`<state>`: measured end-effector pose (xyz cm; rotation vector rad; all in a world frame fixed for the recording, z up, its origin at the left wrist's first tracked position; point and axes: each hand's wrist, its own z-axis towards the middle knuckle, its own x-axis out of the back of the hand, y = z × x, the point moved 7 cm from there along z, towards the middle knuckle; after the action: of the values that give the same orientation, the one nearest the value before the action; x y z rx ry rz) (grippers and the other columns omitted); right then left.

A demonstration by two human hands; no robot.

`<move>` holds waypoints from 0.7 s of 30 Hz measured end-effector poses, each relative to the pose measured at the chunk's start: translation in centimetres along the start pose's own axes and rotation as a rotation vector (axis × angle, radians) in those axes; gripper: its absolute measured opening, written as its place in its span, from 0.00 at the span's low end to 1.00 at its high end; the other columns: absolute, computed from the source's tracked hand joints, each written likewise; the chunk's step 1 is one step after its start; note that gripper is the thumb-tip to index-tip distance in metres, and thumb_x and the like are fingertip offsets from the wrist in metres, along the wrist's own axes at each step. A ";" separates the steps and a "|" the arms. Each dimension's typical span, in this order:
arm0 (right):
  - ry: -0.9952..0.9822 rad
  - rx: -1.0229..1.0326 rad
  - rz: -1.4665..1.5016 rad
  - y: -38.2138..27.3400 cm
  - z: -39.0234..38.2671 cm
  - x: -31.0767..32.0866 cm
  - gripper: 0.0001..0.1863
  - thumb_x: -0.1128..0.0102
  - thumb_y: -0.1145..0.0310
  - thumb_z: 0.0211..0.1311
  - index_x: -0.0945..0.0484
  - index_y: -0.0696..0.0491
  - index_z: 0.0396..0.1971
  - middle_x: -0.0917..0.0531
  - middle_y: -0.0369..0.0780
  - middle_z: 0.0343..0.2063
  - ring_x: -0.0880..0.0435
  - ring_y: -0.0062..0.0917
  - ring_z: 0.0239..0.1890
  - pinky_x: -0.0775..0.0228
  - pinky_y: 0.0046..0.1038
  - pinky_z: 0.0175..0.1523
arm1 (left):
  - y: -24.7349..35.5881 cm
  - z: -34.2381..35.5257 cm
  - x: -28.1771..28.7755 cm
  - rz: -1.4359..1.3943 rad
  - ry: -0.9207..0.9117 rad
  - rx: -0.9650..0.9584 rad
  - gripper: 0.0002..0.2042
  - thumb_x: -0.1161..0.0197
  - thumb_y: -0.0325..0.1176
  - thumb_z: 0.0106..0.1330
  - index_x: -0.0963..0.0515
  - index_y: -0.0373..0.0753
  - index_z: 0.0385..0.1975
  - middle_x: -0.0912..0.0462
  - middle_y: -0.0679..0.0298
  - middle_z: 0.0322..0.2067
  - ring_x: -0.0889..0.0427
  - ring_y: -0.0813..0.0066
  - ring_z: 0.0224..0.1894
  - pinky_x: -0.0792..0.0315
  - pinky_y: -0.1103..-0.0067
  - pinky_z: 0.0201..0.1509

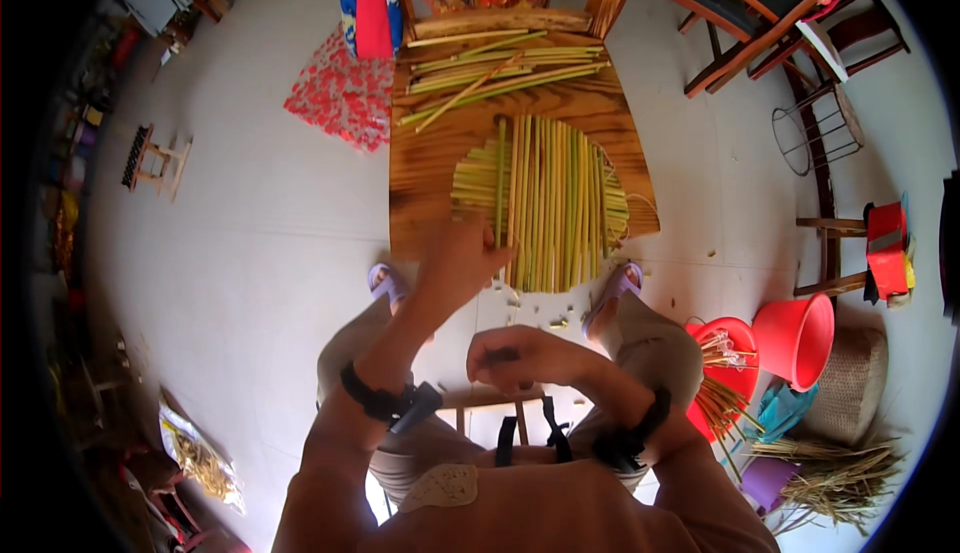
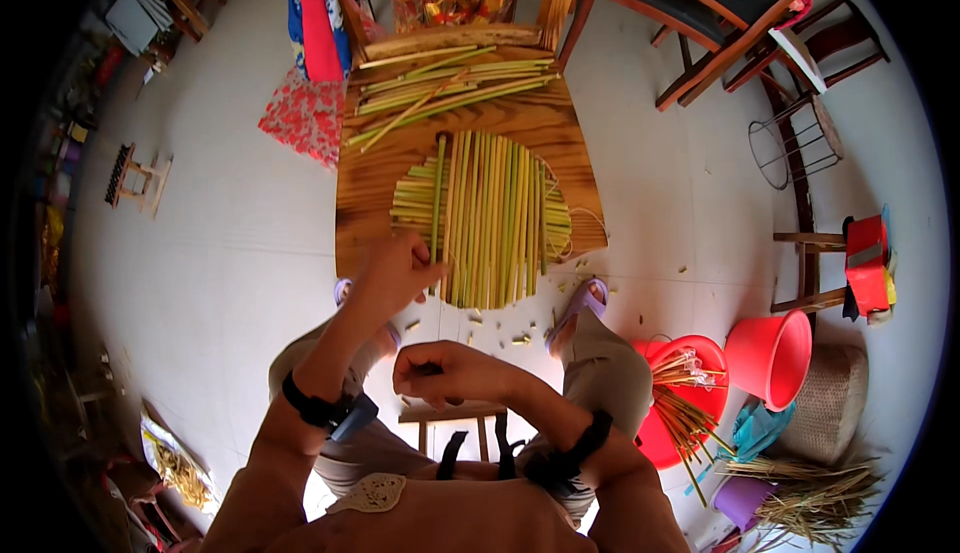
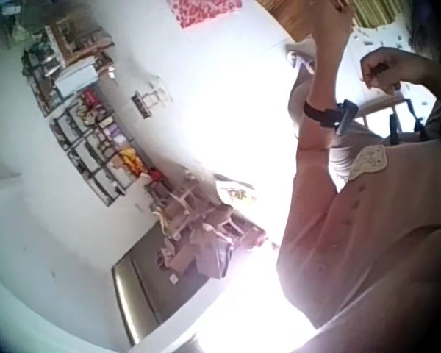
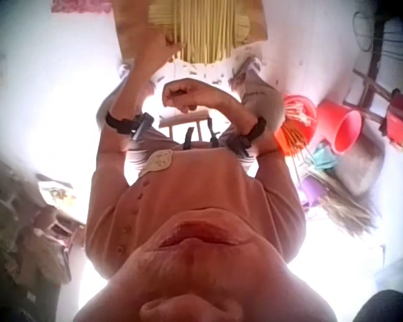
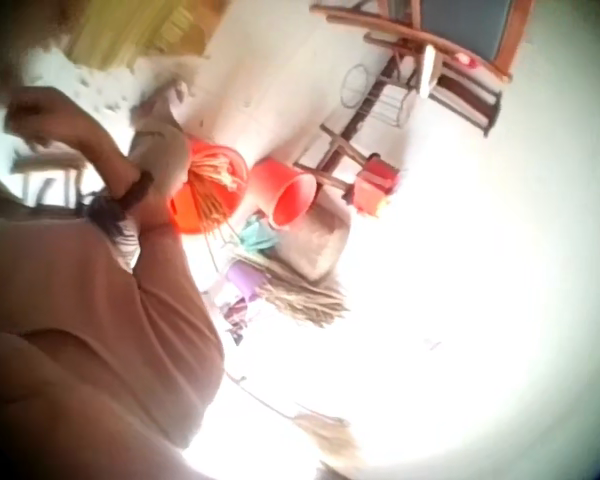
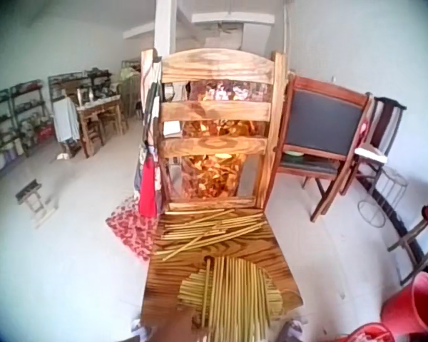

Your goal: Assembling and weaving thin wooden sticks together to create a flat, circular decorative object.

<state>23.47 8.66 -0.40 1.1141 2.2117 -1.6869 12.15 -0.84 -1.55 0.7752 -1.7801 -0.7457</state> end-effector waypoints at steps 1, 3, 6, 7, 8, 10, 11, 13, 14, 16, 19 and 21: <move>-0.009 -0.004 0.002 -0.3 0.0 -0.2 0.07 0.42 0.65 0.65 0.24 0.52 0.38 0.28 0.27 0.22 0.30 0.08 0.21 0.45 0.15 0.23 | 0.1 -0.3 0.2 -0.056 -0.004 0.020 0.15 0.30 0.35 0.59 0.28 0.32 0.27 0.20 0.60 0.16 0.19 0.77 0.16 0.30 0.79 0.18; -0.019 0.007 0.007 -0.3 -0.1 -0.3 0.07 0.42 0.64 0.65 0.24 0.52 0.38 0.28 0.27 0.21 0.30 0.08 0.21 0.45 0.15 0.22 | -0.4 -0.3 -0.3 -0.158 -0.039 0.042 0.14 0.29 0.31 0.57 0.29 0.32 0.30 0.19 0.59 0.18 0.19 0.77 0.16 0.30 0.80 0.18; -0.013 -0.005 -0.038 -0.7 -0.2 -0.2 0.07 0.43 0.64 0.65 0.24 0.51 0.38 0.28 0.26 0.21 0.30 0.08 0.21 0.46 0.15 0.22 | -0.3 -0.2 0.0 -0.226 -0.039 0.067 0.13 0.29 0.29 0.57 0.28 0.31 0.34 0.18 0.57 0.21 0.18 0.76 0.18 0.29 0.80 0.19; -0.010 0.000 -0.046 -0.7 -0.3 -0.1 0.07 0.43 0.63 0.66 0.24 0.50 0.38 0.29 0.26 0.21 0.30 0.07 0.21 0.47 0.15 0.22 | -0.4 -0.1 0.2 -0.222 -0.046 0.057 0.13 0.29 0.29 0.57 0.28 0.31 0.34 0.18 0.57 0.21 0.18 0.76 0.18 0.29 0.80 0.19; -0.004 0.010 -0.047 -0.8 -0.4 0.0 0.07 0.43 0.63 0.66 0.24 0.50 0.38 0.29 0.26 0.21 0.30 0.07 0.21 0.47 0.15 0.22 | -0.8 -0.2 1.1 -0.210 -0.010 0.058 0.13 0.30 0.28 0.57 0.26 0.31 0.35 0.17 0.57 0.22 0.18 0.75 0.20 0.28 0.81 0.21; -0.021 -0.010 -0.056 -1.1 -0.8 -0.2 0.06 0.45 0.67 0.66 0.24 0.51 0.39 0.29 0.26 0.22 0.30 0.08 0.23 0.45 0.15 0.25 | -1.3 0.2 3.3 -0.180 0.025 0.049 0.12 0.31 0.28 0.57 0.25 0.31 0.37 0.17 0.57 0.23 0.17 0.75 0.22 0.27 0.81 0.22; -0.013 0.000 -0.058 -1.2 -0.9 0.0 0.06 0.45 0.67 0.66 0.24 0.51 0.39 0.29 0.26 0.22 0.30 0.08 0.23 0.45 0.15 0.25 | -1.7 0.8 4.6 -0.102 0.118 -0.053 0.11 0.33 0.28 0.58 0.24 0.31 0.37 0.17 0.58 0.24 0.17 0.74 0.25 0.26 0.80 0.25; -0.016 0.014 -0.059 -1.2 -1.0 0.1 0.06 0.45 0.67 0.66 0.24 0.51 0.39 0.28 0.26 0.22 0.31 0.07 0.23 0.45 0.14 0.25 | -1.4 1.5 6.5 -0.018 0.203 -0.155 0.11 0.34 0.29 0.59 0.23 0.32 0.38 0.16 0.59 0.25 0.17 0.74 0.27 0.25 0.78 0.27; -0.012 0.017 -0.056 -1.3 -1.2 0.2 0.06 0.45 0.67 0.66 0.24 0.51 0.39 0.28 0.26 0.22 0.31 0.07 0.23 0.45 0.14 0.25 | -0.6 2.1 7.5 0.096 0.273 -0.189 0.10 0.34 0.29 0.59 0.23 0.33 0.38 0.16 0.58 0.26 0.16 0.71 0.28 0.25 0.77 0.30; -0.004 0.007 -0.072 -1.5 -1.1 0.1 0.06 0.44 0.66 0.66 0.24 0.51 0.39 0.28 0.26 0.22 0.31 0.07 0.23 0.45 0.15 0.25 | -0.1 3.6 8.8 0.200 0.346 -0.217 0.09 0.34 0.30 0.60 0.22 0.34 0.38 0.16 0.57 0.26 0.16 0.69 0.29 0.24 0.76 0.32; -0.012 0.016 -0.062 -1.6 -1.4 0.1 0.06 0.44 0.66 0.66 0.23 0.51 0.38 0.27 0.27 0.22 0.31 0.08 0.23 0.44 0.15 0.25 | 1.3 6.3 9.9 0.370 0.427 -0.294 0.10 0.34 0.29 0.58 0.21 0.37 0.40 0.16 0.54 0.29 0.16 0.61 0.29 0.24 0.71 0.35; -0.006 0.015 -0.069 -1.8 -1.9 0.2 0.06 0.43 0.66 0.66 0.23 0.51 0.38 0.27 0.27 0.22 0.31 0.08 0.23 0.44 0.15 0.25 | 2.3 8.3 10.0 0.553 0.424 -0.335 0.10 0.35 0.27 0.57 0.21 0.39 0.40 0.17 0.53 0.30 0.18 0.54 0.31 0.25 0.67 0.37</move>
<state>22.80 10.26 1.64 1.0464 2.2630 -1.7338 1.15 -6.19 3.30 0.1743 -1.3403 -0.4448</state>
